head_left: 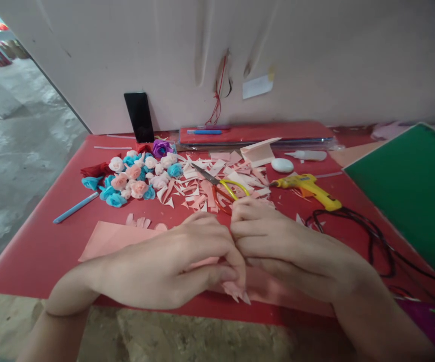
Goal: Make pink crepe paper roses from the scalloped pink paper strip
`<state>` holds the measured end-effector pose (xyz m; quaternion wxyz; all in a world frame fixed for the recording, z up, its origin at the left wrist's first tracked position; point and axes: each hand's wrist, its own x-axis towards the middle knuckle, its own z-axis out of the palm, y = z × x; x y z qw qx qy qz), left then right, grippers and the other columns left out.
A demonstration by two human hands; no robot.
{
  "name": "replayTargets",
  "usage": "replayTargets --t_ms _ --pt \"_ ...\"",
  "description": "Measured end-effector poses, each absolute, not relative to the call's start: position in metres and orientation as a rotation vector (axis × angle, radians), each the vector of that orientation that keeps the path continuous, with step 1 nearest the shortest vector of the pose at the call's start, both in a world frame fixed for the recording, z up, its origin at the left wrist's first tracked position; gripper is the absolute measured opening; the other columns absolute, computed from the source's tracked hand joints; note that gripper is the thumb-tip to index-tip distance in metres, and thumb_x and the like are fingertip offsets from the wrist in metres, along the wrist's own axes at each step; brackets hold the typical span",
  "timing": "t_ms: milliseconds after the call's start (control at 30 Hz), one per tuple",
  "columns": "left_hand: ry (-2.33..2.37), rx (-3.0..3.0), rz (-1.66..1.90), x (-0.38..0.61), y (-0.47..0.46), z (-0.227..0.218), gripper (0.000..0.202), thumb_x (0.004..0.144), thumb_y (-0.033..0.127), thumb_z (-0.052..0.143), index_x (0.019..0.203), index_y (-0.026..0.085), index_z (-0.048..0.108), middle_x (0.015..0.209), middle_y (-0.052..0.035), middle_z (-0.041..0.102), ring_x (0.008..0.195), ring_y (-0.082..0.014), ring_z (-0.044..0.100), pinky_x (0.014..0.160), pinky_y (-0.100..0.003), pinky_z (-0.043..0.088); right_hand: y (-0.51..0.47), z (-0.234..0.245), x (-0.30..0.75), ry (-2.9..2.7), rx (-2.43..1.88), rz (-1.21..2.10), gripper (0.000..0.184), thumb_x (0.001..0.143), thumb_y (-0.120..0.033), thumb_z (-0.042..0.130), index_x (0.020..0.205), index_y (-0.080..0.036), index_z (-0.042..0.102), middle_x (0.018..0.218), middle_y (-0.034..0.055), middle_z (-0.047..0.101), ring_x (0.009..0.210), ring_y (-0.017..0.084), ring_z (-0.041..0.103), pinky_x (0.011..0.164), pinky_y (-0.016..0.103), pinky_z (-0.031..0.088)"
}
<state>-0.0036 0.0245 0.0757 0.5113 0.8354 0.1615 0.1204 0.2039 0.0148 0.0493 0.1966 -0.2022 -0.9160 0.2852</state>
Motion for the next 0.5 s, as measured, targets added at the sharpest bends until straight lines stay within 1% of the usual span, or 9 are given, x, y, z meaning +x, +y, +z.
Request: replayTargets --t_ms 100,233,400,500 --pt "0.409 2.015 0.319 -0.0035 0.0244 0.0746 0.015 0.09 0.013 0.045 0.083 0.014 0.058 0.087 -0.0009 0.066 0.086 -0.0082 0.053 0.086 -0.018 0.04 0.0157 0.0495 0.2045 -2.575 -0.573 0.784 0.038 0.097 -0.027 0.023 0.069 -0.02 0.047 0.071 -0.0001 0.051 0.071 0.015 0.039 0.074 0.032 0.034" --pt "0.434 2.057 0.378 -0.0037 0.0251 0.0723 0.008 0.087 0.016 0.053 0.084 0.014 0.059 0.086 -0.0001 0.065 0.086 -0.0085 0.054 0.088 -0.02 0.039 0.0179 0.0491 0.2054 -2.594 -0.545 0.812 0.026 0.093 -0.014 0.032 0.074 -0.02 0.05 0.073 -0.0008 0.054 0.074 0.014 0.04 0.075 0.031 0.034" --pt "0.468 2.101 0.389 -0.0031 0.0279 0.0711 0.008 0.084 0.013 0.056 0.084 0.014 0.064 0.089 0.0 0.066 0.09 -0.0085 0.054 0.088 -0.019 0.04 0.0196 0.0506 0.2061 -2.596 -0.55 0.868 0.024 0.09 -0.01 0.036 0.074 -0.019 0.052 0.074 -0.0001 0.054 0.076 0.014 0.041 0.076 0.03 0.034" --pt "0.481 2.12 0.39 -0.0031 0.029 0.0709 0.007 0.082 0.013 0.058 0.082 0.014 0.066 0.085 0.0013 0.067 0.086 -0.0081 0.054 0.088 -0.019 0.039 0.0194 0.0522 0.2056 -2.598 -0.575 0.887 0.024 0.09 -0.01 0.036 0.075 -0.018 0.054 0.072 0.0003 0.054 0.075 0.014 0.04 0.077 0.03 0.034"
